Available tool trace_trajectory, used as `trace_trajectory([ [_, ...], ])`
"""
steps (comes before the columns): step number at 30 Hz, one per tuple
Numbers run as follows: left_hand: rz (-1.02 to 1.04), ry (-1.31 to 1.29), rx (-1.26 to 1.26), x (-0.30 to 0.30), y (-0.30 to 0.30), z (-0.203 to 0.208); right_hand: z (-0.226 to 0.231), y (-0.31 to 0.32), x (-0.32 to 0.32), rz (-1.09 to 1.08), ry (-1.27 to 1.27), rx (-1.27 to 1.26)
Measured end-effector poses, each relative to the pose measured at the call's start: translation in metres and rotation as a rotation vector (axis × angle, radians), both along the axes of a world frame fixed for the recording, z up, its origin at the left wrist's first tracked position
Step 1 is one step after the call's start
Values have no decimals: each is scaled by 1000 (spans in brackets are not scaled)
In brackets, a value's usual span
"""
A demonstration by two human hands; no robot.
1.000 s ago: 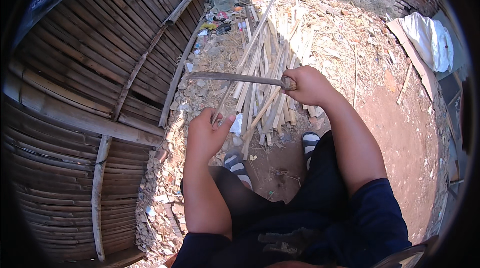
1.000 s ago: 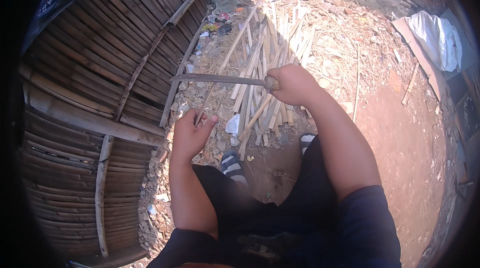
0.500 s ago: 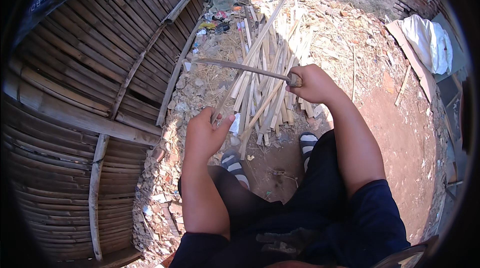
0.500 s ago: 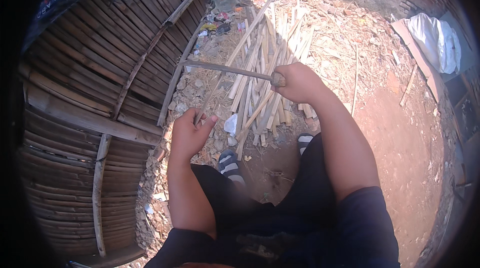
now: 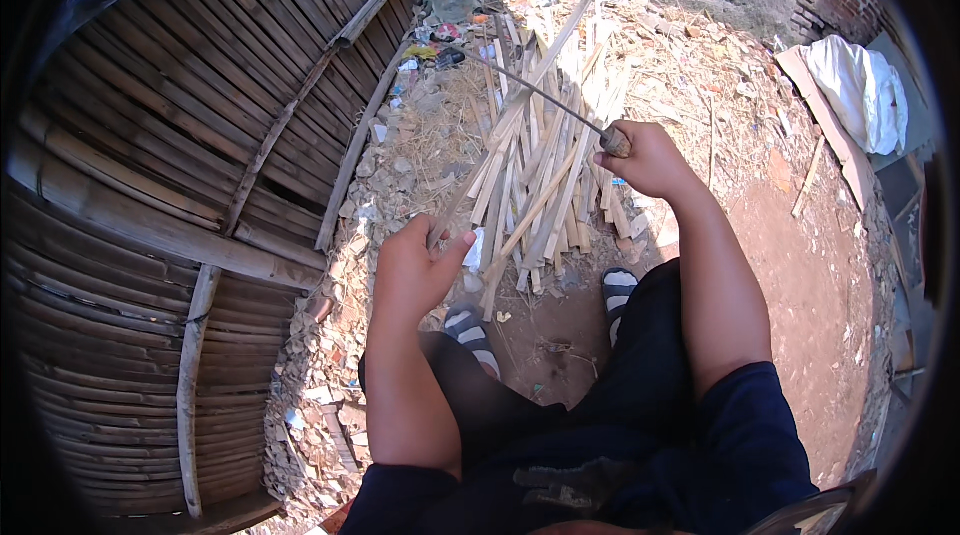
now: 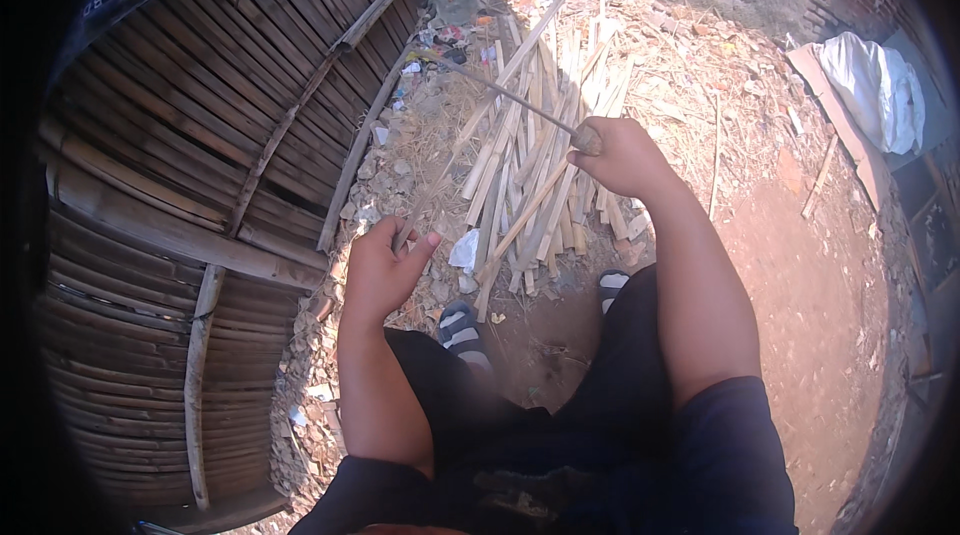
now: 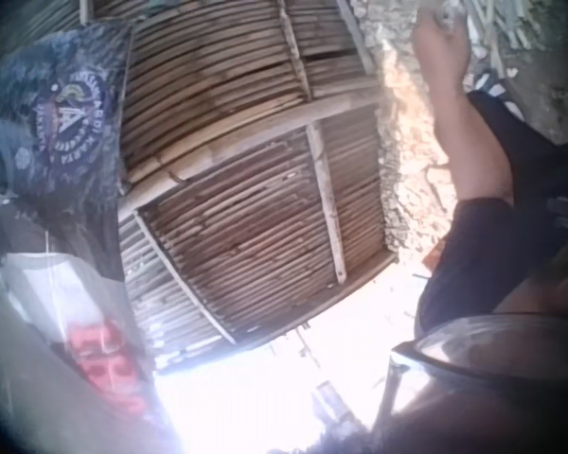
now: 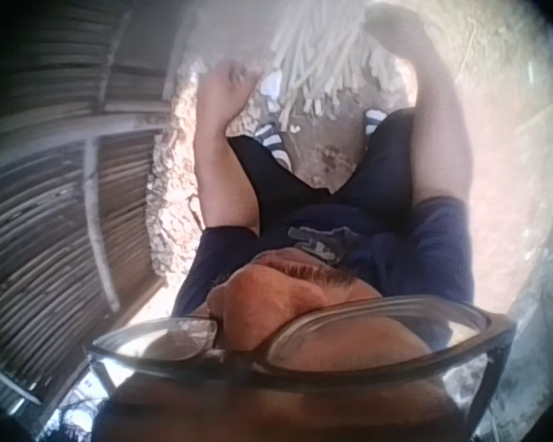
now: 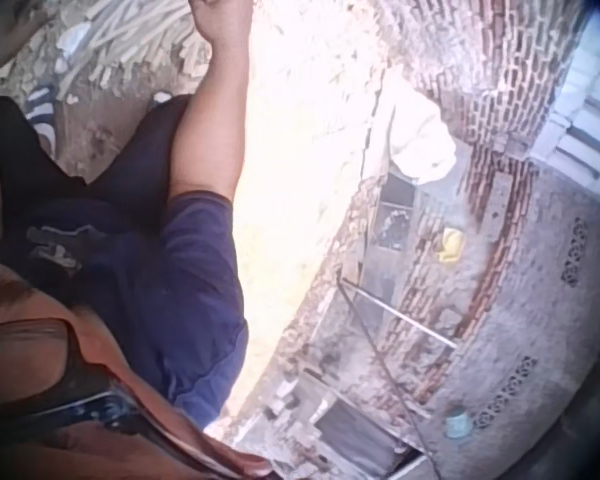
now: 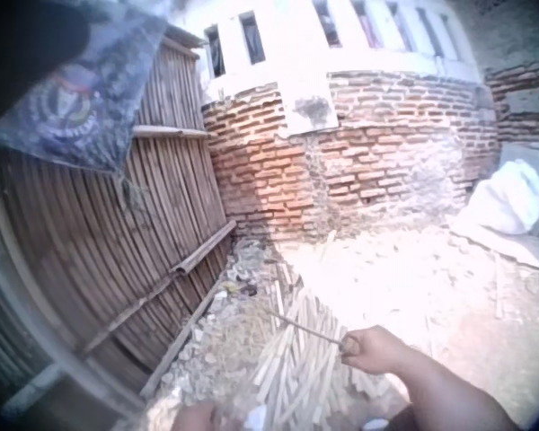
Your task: The person uses a knife to shave and strip thin pieces from a bamboo stalk while sitting in an outdoor area.
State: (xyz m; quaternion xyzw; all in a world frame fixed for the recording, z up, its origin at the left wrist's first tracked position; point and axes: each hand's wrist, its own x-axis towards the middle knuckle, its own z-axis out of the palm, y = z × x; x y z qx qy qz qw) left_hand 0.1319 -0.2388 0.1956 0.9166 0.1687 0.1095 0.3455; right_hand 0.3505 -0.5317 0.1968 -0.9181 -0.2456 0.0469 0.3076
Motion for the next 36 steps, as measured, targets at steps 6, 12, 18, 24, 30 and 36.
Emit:
trace_trajectory([
  [6,10,-21,3,0,2,-1,12,31,-37,325,-296,-221],
  [12,40,56,39,-1,3,7,6,6,9,-106,-65,-30],
  [18,-8,45,65,0,-1,9,16,11,-19,61,-133,-201],
  [24,18,-59,36,-2,1,-1,9,30,-33,254,-210,-178],
  [30,35,97,47,-1,-1,8,0,-10,12,-129,-50,-31],
  [36,40,-17,13,3,-2,2,12,20,-29,191,-202,-187],
])
